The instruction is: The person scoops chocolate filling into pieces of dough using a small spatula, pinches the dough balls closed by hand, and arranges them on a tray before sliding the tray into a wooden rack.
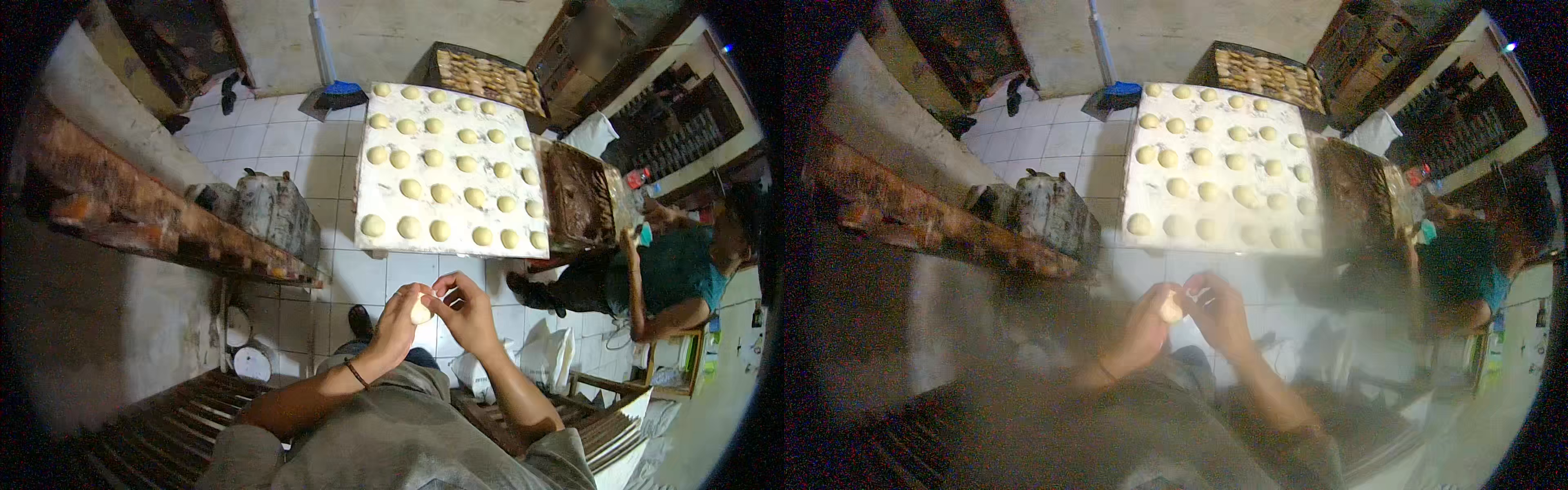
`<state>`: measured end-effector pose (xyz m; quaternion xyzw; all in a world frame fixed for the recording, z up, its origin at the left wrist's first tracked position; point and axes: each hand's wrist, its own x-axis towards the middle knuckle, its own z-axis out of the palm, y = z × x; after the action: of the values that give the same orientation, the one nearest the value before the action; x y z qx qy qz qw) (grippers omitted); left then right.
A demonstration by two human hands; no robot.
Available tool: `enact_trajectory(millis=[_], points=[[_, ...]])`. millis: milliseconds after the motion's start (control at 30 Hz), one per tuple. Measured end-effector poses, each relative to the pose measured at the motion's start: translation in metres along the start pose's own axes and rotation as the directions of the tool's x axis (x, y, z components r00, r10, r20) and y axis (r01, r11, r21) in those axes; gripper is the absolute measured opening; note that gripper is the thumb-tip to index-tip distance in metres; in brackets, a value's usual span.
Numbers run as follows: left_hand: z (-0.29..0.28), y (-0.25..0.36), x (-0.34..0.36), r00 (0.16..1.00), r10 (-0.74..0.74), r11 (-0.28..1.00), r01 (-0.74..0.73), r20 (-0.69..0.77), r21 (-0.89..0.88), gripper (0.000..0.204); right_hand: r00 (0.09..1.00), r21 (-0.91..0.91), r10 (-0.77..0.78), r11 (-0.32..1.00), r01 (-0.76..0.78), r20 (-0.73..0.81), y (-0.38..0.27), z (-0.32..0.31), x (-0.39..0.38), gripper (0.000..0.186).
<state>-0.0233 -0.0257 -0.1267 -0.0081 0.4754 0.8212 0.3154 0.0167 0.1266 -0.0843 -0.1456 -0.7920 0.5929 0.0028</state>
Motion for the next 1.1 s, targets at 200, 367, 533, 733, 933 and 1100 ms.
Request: enact_trajectory(millis=[200, 367, 533, 733, 933, 1100], points=[[-0.060, -0.026, 0.058, 0.963, -0.254, 0.872, 0.189, -0.088, -0.452, 0.049, 0.974, -0.203, -0.199, 0.955, 0.217, 0.105, 0.013, 0.050, 0.050, 0.038], [-0.061, 0.022, 0.102, 0.947, -0.194, 0.948, 0.114, -0.255, -0.298, 0.065, 0.961, -0.169, 0.040, 0.986, 0.008, 0.275, 0.064, 0.050, 0.160, 0.053], [-0.112, 0.056, 0.153, 0.958, -0.026, 0.992, -0.009, -0.285, -0.123, 0.068, 0.982, -0.251, 0.056, 0.968, -0.010, 0.179, 0.078, 0.069, 0.307, 0.052], [-0.149, 0.072, 0.139, 0.858, -0.017, 1.000, 0.018, -0.514, -0.003, 0.040, 0.939, -0.669, -0.098, 0.678, 0.305, 0.330, 0.043, 0.088, 0.348, 0.055], [-0.147, 0.056, 0.166, 0.873, -0.003, 0.936, 0.175, -0.488, 0.306, 0.036, 0.923, -0.465, -0.133, 0.832, 0.302, 0.361, 0.094, 0.073, 0.366, 0.058], [-0.150, 0.012, 0.274, 0.927, 0.374, 0.260, -0.061, -0.042, 0.964, 0.037, 0.956, -0.511, -0.117, 0.824, 0.245, 0.269, 0.054, 0.011, 0.367, 0.059]])
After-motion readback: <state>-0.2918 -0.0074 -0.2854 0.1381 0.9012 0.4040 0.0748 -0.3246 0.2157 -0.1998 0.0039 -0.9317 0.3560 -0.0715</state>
